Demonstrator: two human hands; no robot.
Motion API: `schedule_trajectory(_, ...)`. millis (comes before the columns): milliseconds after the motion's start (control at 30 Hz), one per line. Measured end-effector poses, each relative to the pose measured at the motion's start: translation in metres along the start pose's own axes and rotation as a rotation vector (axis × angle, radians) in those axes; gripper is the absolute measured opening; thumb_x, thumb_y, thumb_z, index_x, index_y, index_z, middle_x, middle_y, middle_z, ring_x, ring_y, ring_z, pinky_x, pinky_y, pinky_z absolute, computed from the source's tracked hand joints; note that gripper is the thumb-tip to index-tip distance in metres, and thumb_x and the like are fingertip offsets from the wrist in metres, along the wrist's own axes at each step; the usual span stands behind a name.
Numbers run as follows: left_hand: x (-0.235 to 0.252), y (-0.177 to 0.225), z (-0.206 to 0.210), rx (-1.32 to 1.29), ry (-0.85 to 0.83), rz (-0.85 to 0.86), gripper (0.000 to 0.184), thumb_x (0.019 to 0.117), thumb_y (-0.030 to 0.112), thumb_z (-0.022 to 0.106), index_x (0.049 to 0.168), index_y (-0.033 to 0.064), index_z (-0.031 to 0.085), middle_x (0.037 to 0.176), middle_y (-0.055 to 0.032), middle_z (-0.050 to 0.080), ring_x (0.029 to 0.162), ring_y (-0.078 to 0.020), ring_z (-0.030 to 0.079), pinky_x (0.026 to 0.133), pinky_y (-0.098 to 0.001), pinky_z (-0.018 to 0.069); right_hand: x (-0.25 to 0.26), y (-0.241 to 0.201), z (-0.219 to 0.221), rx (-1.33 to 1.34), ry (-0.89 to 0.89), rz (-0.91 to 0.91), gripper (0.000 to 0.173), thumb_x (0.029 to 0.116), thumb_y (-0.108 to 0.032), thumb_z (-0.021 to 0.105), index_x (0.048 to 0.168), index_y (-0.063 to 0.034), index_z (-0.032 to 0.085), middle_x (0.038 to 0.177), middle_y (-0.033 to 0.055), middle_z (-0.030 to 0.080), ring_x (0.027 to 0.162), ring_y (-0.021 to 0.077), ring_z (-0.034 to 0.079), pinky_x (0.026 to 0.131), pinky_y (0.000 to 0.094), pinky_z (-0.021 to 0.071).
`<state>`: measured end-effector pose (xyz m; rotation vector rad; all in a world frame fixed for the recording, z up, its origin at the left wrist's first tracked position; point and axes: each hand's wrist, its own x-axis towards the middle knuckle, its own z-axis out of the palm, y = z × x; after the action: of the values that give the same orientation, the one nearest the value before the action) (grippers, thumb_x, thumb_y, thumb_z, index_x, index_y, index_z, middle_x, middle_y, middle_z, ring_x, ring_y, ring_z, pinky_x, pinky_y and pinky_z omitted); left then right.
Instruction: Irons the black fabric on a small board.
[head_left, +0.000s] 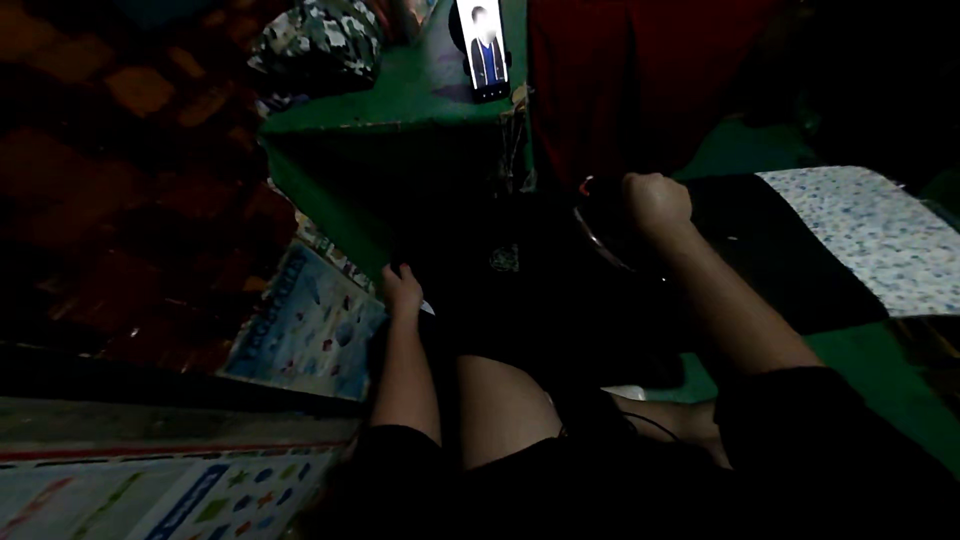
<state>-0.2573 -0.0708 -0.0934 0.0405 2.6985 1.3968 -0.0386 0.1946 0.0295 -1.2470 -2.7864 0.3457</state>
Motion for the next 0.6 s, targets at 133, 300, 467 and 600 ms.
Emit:
schedule_trajectory(133,-0.003,0.000,0.001,-0.049,0.019,-0.018,0.050,0.1136,0.029,0.032,0.151,-0.0039,0.038,0.140,-0.0330,0.053,0.130,-0.0439,0.054,0.108,-0.0566,0.0417,0.053,-0.010,-0.002,0.060,0.066,0.122,0.038,0.0978,-0.028,0.068,0.109,0.0082,0.067,0.117,0.0304,0.068,0.113,0.0481,0.066,0.086,0.0677,0.0504)
schedule_trajectory(300,0.001,-0.004,0.006,-0.086,0.043,-0.028,0.049,0.1138,0.027,0.029,0.149,-0.0050,0.040,0.140,-0.0329,0.054,0.131,-0.0439,0.054,0.109,-0.0576,0.0412,0.088,-0.012,0.001,0.041,-0.017,-0.041,0.030,0.1023,-0.019,0.063,0.119,0.0062,0.066,0.125,0.0315,0.065,0.120,0.0504,0.062,0.094,0.0699,0.0478)
schedule_trajectory(467,-0.001,-0.005,0.006,-0.113,0.056,-0.034,0.049,0.1141,0.026,0.028,0.151,-0.0045,0.038,0.142,-0.0324,0.053,0.132,-0.0428,0.053,0.110,-0.0563,0.0405,0.110,-0.025,0.014,-0.006,-0.038,-0.323,0.033,0.0987,-0.031,0.071,0.119,-0.0050,0.071,0.118,0.0256,0.070,0.114,0.0478,0.065,0.091,0.0709,0.0487)
schedule_trajectory(600,-0.005,0.000,0.003,-0.121,0.047,-0.042,0.049,0.1142,0.025,0.027,0.151,-0.0042,0.038,0.143,-0.0315,0.052,0.135,-0.0411,0.052,0.112,-0.0540,0.0392,0.098,-0.063,0.011,0.022,-0.025,-0.098,0.028,0.1014,-0.018,0.063,0.115,0.0061,0.067,0.124,0.0295,0.066,0.119,0.0483,0.063,0.092,0.0673,0.0498)
